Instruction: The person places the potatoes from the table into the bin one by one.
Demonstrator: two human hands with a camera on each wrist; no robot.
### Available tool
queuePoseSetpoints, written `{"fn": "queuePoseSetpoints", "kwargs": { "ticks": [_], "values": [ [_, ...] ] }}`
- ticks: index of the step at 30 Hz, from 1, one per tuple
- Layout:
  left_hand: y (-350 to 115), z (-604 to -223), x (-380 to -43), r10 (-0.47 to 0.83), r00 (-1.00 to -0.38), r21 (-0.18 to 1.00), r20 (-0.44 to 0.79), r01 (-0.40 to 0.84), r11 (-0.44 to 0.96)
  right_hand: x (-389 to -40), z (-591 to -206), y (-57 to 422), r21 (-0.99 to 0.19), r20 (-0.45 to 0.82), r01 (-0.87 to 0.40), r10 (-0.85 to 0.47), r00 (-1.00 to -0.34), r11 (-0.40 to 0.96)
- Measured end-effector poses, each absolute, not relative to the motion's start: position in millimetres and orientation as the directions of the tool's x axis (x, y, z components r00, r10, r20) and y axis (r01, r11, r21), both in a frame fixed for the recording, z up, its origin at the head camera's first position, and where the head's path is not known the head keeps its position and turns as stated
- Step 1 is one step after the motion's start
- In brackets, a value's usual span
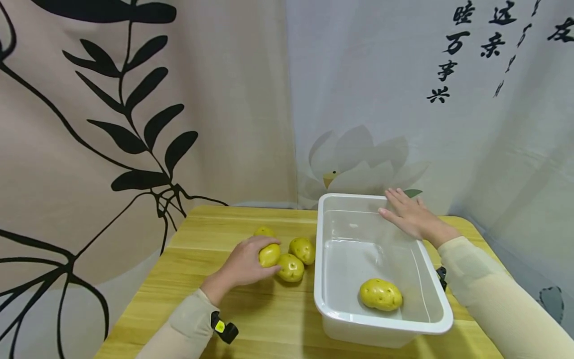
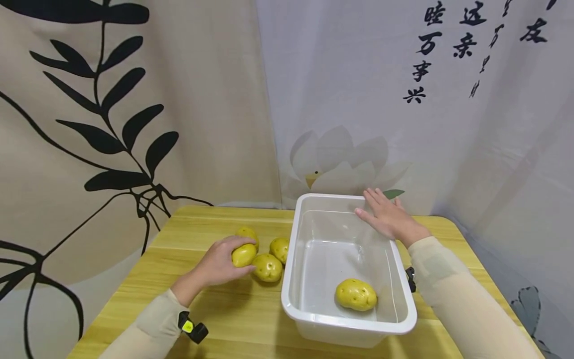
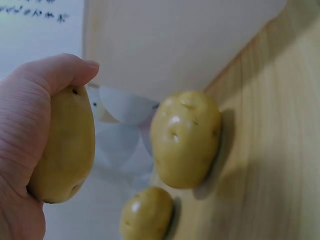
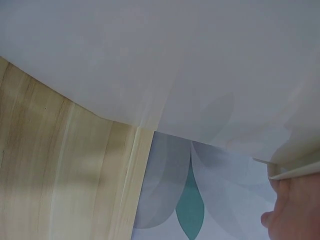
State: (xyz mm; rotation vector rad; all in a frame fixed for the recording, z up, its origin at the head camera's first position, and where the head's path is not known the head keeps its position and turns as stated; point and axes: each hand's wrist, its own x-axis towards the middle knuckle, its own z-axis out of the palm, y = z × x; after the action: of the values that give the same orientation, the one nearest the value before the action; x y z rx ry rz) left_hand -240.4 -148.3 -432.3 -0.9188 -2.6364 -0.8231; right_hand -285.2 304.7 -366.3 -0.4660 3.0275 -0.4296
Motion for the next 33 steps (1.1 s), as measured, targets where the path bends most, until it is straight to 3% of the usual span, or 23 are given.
{"fn": "queuePoseSetpoints", "kwargs": {
  "ticks": [13, 33],
  "values": [
    [-130.9, -395.4, -232.8, 0.609, -0.651, 0.367, 0.454, 0.759, 0.538, -283.4, -363.0, 304.2, -0.269, -0.017, -0.291, -0.306, -0.952, 0.918],
    [-116.0, -359.2, -221.9, 0.715, -0.548, 0.308, 0.434, 0.836, 0.454, -282.8, -362.3, 303.9, -0.267, -0.004, -0.291, -0.303, -0.953, 0.919]
  ]
}}
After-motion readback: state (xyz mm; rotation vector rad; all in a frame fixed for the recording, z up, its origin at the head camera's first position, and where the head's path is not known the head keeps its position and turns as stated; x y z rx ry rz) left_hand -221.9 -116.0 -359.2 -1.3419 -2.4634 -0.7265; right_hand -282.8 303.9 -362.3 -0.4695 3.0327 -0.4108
